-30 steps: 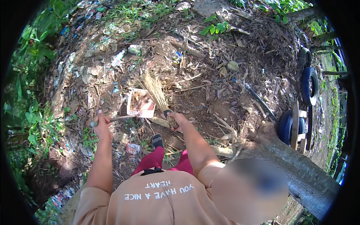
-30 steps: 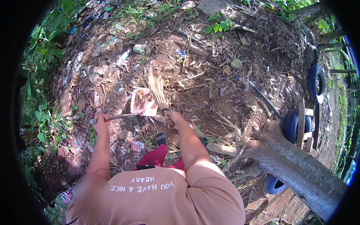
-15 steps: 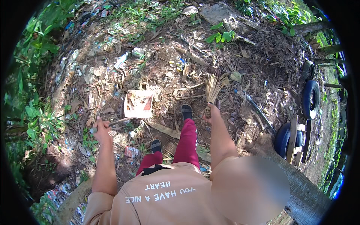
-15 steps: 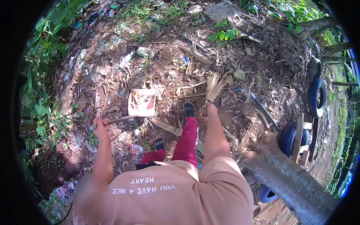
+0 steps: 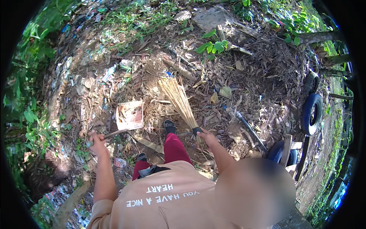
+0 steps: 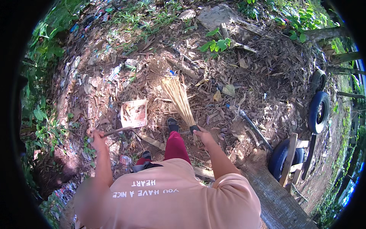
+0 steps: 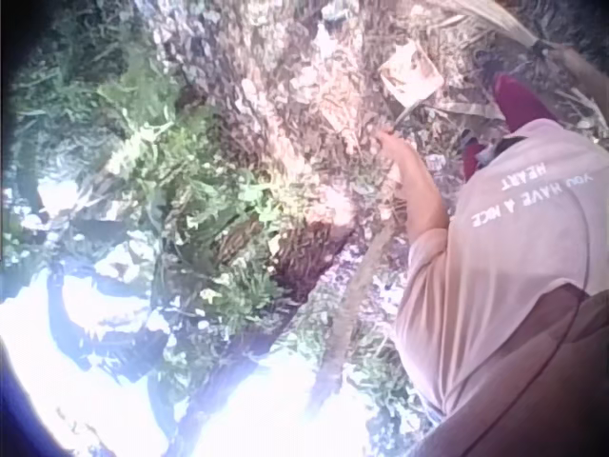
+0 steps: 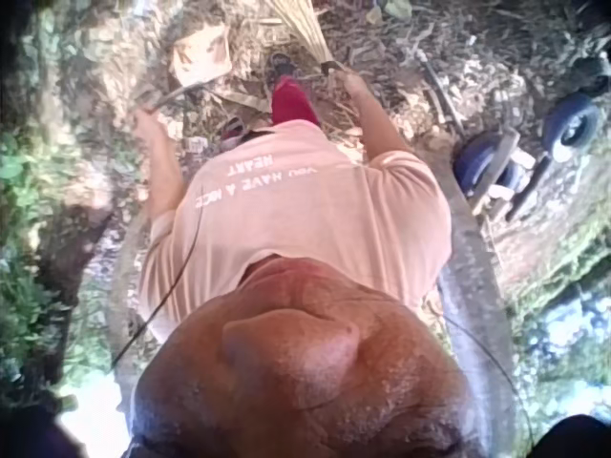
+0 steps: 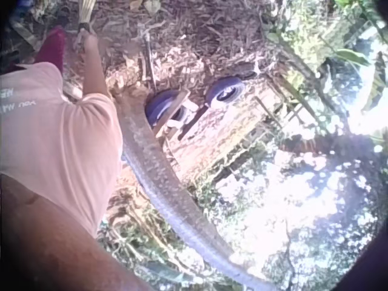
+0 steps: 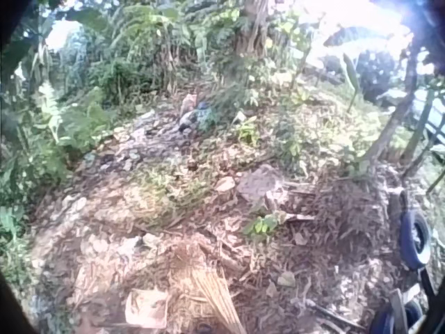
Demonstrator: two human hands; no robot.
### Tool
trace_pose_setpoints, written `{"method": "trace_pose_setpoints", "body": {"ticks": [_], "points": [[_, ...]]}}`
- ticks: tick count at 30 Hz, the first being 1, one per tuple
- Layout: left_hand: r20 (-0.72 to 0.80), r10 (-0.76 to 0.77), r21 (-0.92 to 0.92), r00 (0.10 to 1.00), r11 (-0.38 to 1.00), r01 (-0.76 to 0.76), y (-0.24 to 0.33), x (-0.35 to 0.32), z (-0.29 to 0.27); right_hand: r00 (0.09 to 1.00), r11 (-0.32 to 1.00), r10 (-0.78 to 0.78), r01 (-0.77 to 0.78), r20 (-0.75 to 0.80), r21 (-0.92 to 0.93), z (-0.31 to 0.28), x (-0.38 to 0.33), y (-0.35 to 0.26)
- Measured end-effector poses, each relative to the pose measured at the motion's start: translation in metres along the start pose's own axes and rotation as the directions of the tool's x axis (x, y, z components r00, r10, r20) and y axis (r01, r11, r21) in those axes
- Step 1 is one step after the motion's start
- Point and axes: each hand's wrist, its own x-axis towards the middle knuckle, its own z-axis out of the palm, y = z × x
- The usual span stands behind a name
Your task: The person sweeps dry leaves and debris on a dirt ground using a traditional broom and a dustpan. They repeatedly sweep small piles into the dustpan and move across the area to collect more leaves.
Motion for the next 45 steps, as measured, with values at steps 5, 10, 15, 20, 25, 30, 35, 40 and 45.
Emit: {"method": "trace_pose_setpoints", "body": {"ticks": [5,10,15,20,25,30,35,40,45], "points": [[-0.028,0.006,-0.031,1.000,1.000,-0.007,0.019,-0.026,0.047,0.960,0.954,0.278,-0.273,-0.021,0.121,0.026,0.064,-0.051],[0.078,0.035,-0.001,0.996,0.999,-0.035,0.039,-0.043,0.080,0.984,0.978,0.098,-0.123,0.149,0.168,0.009,0.063,-0.076],[0.311,0.105,0.021,0.945,0.993,-0.117,0.056,-0.049,0.109,0.920,0.893,-0.367,0.390,0.138,-0.224,-0.068,0.005,-0.021],[0.516,0.120,0.032,0.848,0.987,-0.158,0.070,-0.069,0.156,0.870,0.918,-0.395,0.370,-0.295,-0.140,-0.066,-0.064,0.050],[0.673,0.104,-0.059,0.733,0.994,-0.087,0.079,-0.107,0.199,0.917,0.883,-0.044,0.222,-0.397,0.414,-0.080,-0.142,0.114],[0.778,0.092,-0.063,0.621,0.996,-0.069,0.091,-0.154,0.233,0.768,0.819,-0.032,0.387,-0.640,0.423,-0.151,-0.223,0.153],[0.818,0.069,-0.045,0.571,0.997,-0.057,0.095,-0.200,0.265,0.697,0.698,0.143,0.433,-0.703,0.571,-0.239,-0.262,0.177],[0.840,0.048,0.014,0.541,0.994,-0.109,0.080,-0.265,0.286,0.690,0.489,0.377,0.419,-0.618,0.765,-0.301,-0.185,0.142],[0.825,0.037,0.050,0.564,0.989,-0.138,0.068,-0.329,0.319,0.952,0.724,0.029,0.191,-0.305,0.663,-0.240,-0.135,0.079]]}}
